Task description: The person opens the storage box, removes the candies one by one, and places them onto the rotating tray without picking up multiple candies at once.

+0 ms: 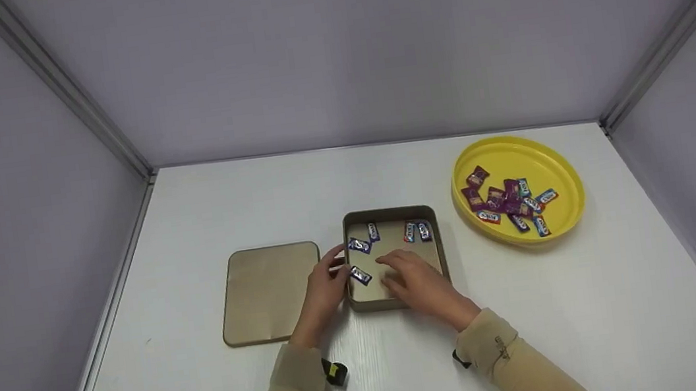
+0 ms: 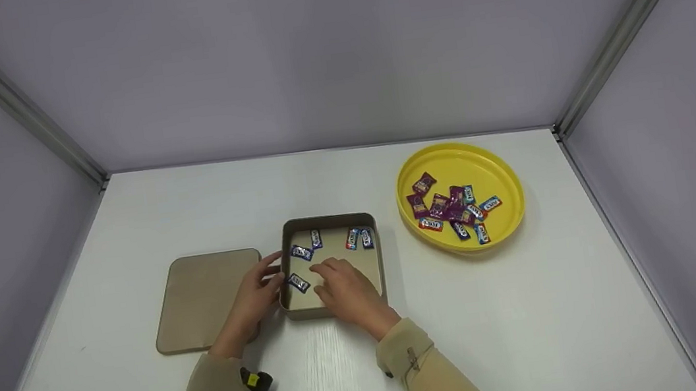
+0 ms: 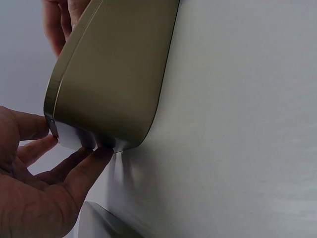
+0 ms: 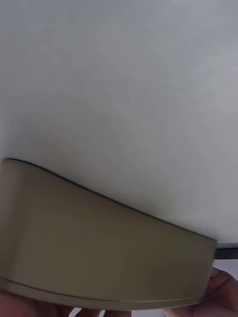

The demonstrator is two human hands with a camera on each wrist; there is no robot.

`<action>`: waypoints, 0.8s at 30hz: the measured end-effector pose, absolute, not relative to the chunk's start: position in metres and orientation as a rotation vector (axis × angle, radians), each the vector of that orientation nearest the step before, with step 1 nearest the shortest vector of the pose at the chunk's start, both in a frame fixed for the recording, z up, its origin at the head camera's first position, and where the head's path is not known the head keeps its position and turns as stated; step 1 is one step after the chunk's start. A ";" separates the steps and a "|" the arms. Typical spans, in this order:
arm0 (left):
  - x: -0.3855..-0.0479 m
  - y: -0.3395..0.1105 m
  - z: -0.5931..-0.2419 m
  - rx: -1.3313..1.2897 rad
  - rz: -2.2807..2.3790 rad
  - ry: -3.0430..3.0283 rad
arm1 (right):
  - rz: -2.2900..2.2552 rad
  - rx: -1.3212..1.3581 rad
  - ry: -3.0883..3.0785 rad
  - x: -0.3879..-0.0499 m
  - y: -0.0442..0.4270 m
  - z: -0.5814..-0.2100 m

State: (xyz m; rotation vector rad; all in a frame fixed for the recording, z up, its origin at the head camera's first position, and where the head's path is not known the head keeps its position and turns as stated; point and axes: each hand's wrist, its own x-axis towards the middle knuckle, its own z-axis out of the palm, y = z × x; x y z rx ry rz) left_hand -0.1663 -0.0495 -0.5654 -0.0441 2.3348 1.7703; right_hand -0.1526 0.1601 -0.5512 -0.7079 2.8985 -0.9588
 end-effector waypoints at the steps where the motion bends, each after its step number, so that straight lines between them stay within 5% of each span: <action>1: -0.166 -0.050 -0.566 -0.047 1.773 2.332 | -0.948 -0.719 2.893 -0.153 0.157 -0.552; 24: -0.166 -0.047 -0.567 -0.002 1.749 2.413 | -0.630 -0.814 2.785 -0.158 0.144 -0.560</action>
